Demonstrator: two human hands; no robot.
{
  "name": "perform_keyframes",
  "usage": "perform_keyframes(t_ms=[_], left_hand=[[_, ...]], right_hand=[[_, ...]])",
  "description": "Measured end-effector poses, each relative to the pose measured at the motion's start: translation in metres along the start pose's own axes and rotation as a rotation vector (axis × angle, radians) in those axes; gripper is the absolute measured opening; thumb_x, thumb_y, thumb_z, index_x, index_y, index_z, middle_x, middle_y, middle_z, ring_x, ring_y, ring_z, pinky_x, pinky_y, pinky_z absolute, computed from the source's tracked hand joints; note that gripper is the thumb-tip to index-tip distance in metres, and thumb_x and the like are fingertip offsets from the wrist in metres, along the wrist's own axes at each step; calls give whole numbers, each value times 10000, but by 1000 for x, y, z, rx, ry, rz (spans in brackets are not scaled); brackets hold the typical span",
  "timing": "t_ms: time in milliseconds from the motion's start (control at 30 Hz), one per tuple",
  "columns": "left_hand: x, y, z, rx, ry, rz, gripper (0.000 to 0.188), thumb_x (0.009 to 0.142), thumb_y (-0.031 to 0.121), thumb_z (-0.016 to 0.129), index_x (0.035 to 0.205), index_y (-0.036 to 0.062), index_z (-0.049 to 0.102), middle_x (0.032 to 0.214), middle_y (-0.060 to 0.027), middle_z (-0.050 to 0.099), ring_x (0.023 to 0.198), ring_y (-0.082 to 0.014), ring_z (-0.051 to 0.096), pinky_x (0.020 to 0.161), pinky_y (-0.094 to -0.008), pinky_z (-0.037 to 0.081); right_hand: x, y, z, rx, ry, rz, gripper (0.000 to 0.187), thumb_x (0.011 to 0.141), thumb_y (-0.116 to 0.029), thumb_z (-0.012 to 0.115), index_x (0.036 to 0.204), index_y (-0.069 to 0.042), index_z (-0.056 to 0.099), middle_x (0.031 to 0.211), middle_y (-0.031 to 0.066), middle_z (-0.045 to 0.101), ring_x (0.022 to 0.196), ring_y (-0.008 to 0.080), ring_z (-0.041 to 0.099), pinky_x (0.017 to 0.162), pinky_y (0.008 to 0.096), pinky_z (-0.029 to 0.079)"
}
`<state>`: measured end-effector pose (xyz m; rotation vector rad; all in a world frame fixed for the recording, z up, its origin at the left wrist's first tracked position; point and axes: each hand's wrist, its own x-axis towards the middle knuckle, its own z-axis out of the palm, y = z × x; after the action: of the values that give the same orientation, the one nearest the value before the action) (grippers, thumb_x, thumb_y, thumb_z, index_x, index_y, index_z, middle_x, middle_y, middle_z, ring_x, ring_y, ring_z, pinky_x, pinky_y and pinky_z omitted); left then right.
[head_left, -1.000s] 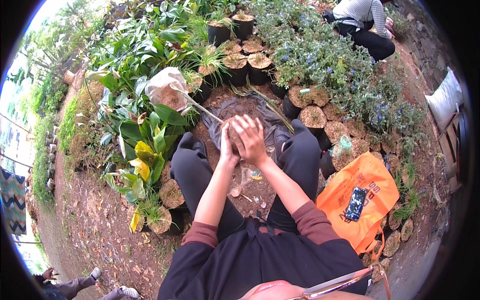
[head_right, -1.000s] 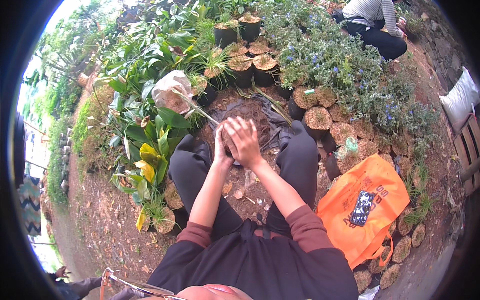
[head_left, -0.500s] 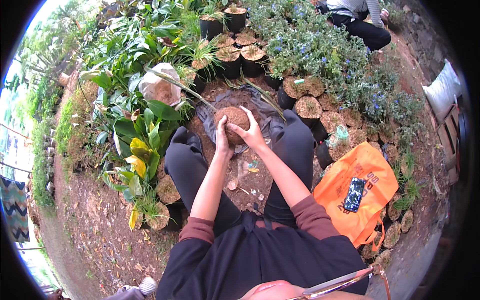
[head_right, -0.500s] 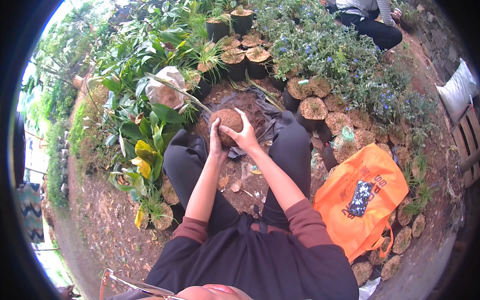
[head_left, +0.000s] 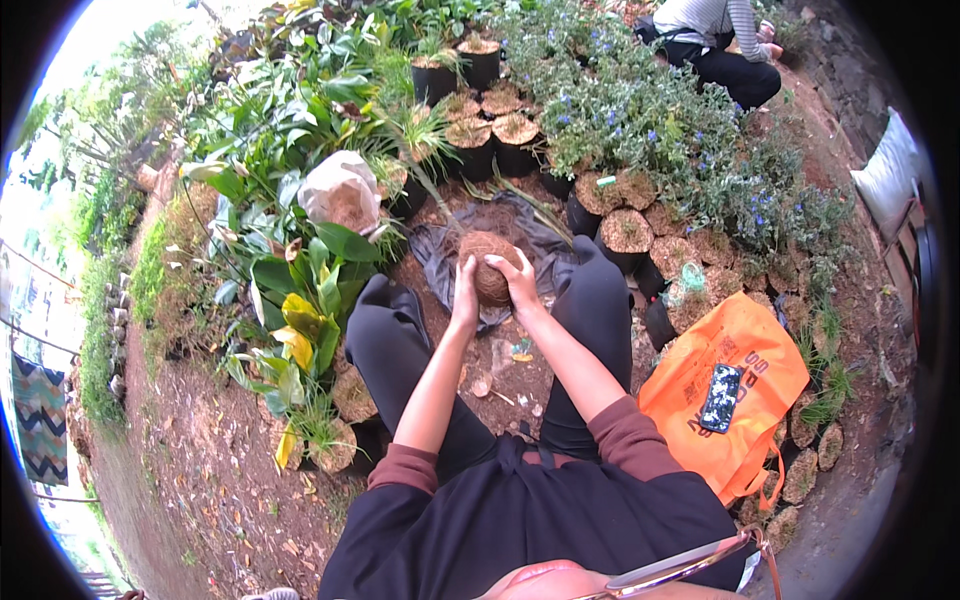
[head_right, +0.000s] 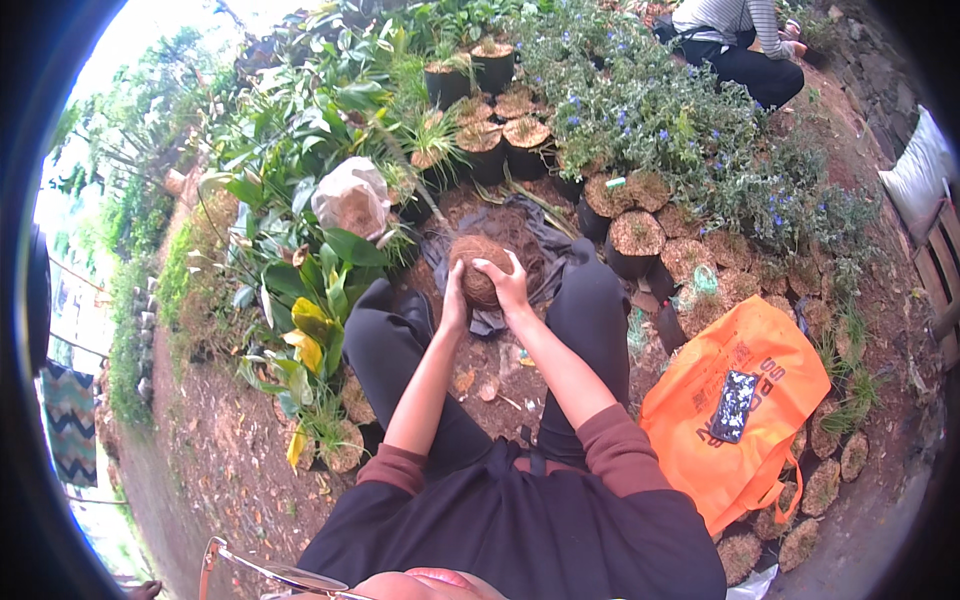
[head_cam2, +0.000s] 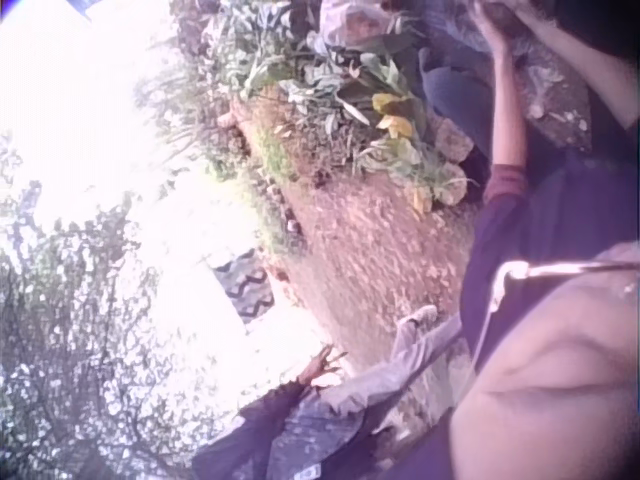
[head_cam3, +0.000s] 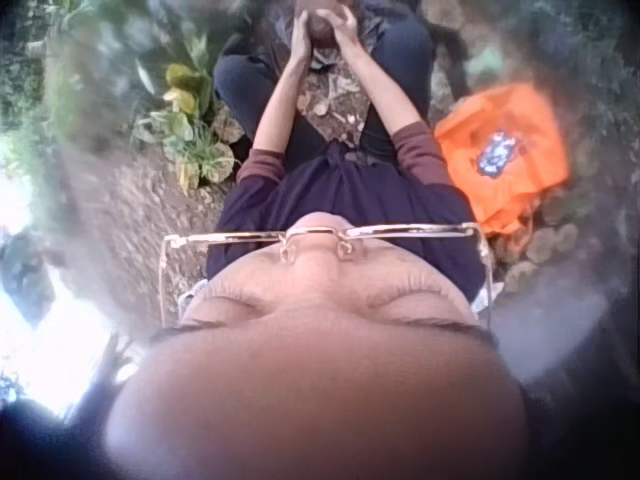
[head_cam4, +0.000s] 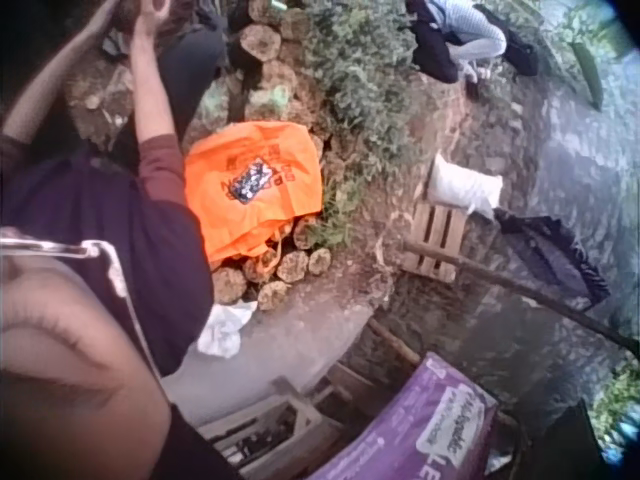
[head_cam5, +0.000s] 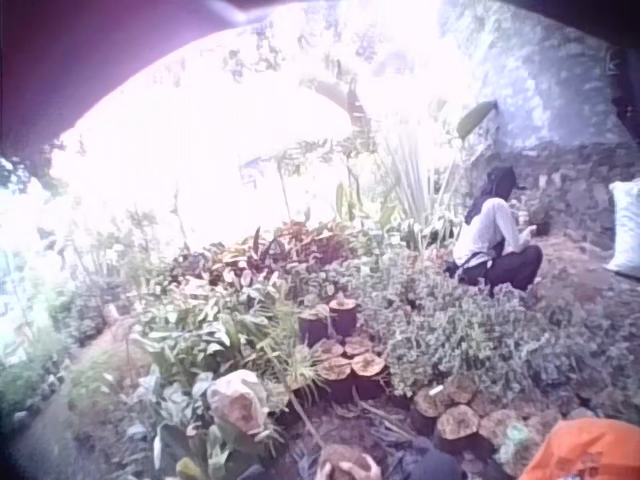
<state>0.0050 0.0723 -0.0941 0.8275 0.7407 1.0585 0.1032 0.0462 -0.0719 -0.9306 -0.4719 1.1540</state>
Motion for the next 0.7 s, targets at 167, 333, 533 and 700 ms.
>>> perform_keyframes(t_ms=[167, 333, 533, 700], left_hand=[[-8, -10, 10, -39, 47, 25, 542, 900, 410, 440, 1289, 43, 352, 1249, -124, 443, 1141, -217, 450, 957, -336, 362], [-9, -9, 19, -257, 36, -46, 489, 880, 390, 488, 1214, 35, 450, 1148, -91, 530, 1031, -187, 531, 895, -322, 421], [-18, 11, 32, -517, 44, -170, 488, 873, 386, 493, 1206, 32, 455, 1131, -93, 542, 1014, -207, 544, 889, -326, 432], [-10, 21, 22, -504, 54, -80, 418, 876, 349, 499, 1151, 35, 500, 1108, -76, 555, 1002, -195, 547, 875, -338, 440]], right_hand=[[-8, 2, 7, 45, 104, -139, 500, 702, -103, 719, 1117, 12, 466, 979, 103, 604, 860, 157, 589, 778, 281, 480], [-17, 6, 8, -158, 71, -353, 481, 726, -103, 702, 1126, -5, 453, 1017, 104, 576, 913, 167, 567, 807, 291, 466], [-21, -6, 4, -820, 113, -416, 613, 724, -370, 690, 1166, -17, 451, 1099, 127, 544, 1069, 260, 494, 937, 380, 341], [-21, -33, 8, -1107, 100, -747, 753, 769, -561, 534, 1307, -60, 369, 1336, 156, 344, 1249, 305, 316, 1005, 486, 200]])
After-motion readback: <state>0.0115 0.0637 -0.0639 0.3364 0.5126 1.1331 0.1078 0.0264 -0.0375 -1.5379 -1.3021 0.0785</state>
